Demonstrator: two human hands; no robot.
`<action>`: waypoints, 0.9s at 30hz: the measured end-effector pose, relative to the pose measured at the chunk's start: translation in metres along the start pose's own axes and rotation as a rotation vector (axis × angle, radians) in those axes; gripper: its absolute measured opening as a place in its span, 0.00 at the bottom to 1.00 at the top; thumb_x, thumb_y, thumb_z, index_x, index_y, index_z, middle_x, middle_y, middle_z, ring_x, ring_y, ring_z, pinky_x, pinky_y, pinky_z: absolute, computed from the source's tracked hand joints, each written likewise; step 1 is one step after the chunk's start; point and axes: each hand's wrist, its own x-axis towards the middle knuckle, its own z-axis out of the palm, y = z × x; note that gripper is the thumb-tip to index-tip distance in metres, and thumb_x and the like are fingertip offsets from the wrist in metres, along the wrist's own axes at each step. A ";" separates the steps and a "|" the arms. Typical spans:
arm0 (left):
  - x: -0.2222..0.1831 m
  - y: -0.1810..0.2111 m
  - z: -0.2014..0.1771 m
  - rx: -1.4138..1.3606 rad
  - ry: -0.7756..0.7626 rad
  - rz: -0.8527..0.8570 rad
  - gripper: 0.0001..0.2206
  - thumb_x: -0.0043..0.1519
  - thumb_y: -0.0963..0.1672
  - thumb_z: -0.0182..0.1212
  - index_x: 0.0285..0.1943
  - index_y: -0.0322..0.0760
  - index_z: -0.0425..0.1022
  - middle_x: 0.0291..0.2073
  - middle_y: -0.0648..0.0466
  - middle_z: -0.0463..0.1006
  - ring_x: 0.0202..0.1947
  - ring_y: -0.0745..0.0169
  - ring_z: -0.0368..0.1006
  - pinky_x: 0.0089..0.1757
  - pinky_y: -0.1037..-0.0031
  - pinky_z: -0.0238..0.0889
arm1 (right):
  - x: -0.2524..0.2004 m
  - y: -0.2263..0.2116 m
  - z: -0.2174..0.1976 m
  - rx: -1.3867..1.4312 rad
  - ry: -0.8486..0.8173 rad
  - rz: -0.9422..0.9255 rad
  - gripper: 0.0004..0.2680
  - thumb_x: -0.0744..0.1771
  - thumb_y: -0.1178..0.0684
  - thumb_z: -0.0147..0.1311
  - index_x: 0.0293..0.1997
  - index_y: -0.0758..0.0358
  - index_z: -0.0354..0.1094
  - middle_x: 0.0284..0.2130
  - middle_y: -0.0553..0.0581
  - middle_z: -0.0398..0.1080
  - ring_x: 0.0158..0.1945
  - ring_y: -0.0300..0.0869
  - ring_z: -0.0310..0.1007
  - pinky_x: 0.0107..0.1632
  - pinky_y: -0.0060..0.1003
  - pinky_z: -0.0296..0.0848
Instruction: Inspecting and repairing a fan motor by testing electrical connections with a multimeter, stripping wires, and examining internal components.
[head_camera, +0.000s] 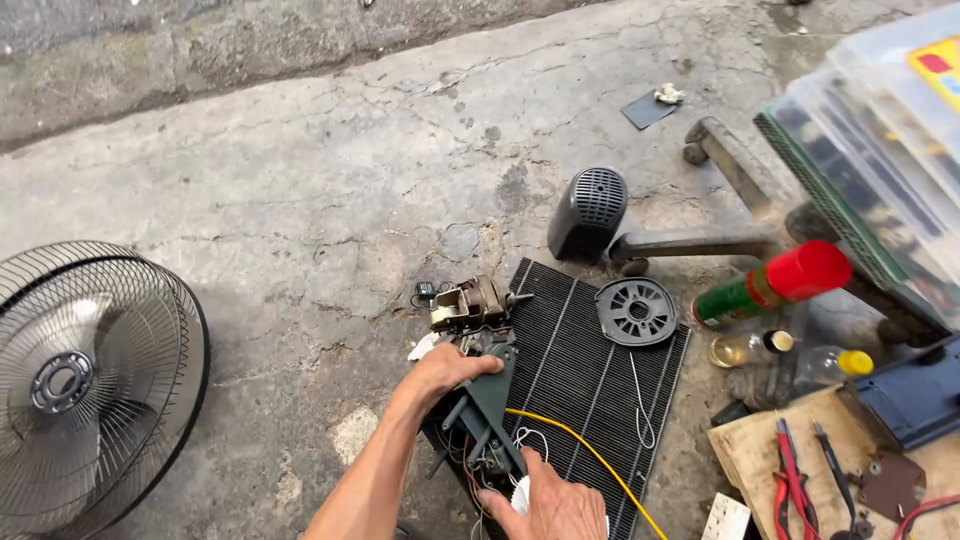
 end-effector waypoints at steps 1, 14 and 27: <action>-0.008 0.004 0.003 0.009 0.006 0.009 0.24 0.54 0.55 0.74 0.38 0.25 0.88 0.29 0.46 0.86 0.26 0.55 0.81 0.32 0.68 0.75 | -0.005 0.000 -0.004 0.008 0.012 -0.002 0.30 0.61 0.21 0.65 0.67 0.37 0.69 0.38 0.53 0.86 0.35 0.53 0.89 0.42 0.50 0.86; -0.051 -0.027 0.005 -0.419 -0.009 -0.022 0.24 0.72 0.55 0.52 0.53 0.34 0.86 0.46 0.46 0.83 0.40 0.58 0.72 0.42 0.69 0.60 | -0.045 0.000 -0.058 0.644 0.047 0.242 0.17 0.68 0.38 0.64 0.34 0.64 0.87 0.20 0.52 0.73 0.28 0.38 0.68 0.36 0.33 0.69; 0.007 -0.040 0.070 -1.314 -0.642 -0.110 0.35 0.66 0.58 0.61 0.62 0.17 0.79 0.49 0.36 0.85 0.47 0.42 0.84 0.53 0.58 0.80 | -0.011 0.067 0.023 0.392 0.395 0.007 0.10 0.62 0.38 0.72 0.26 0.49 0.88 0.07 0.46 0.73 0.11 0.35 0.70 0.19 0.33 0.70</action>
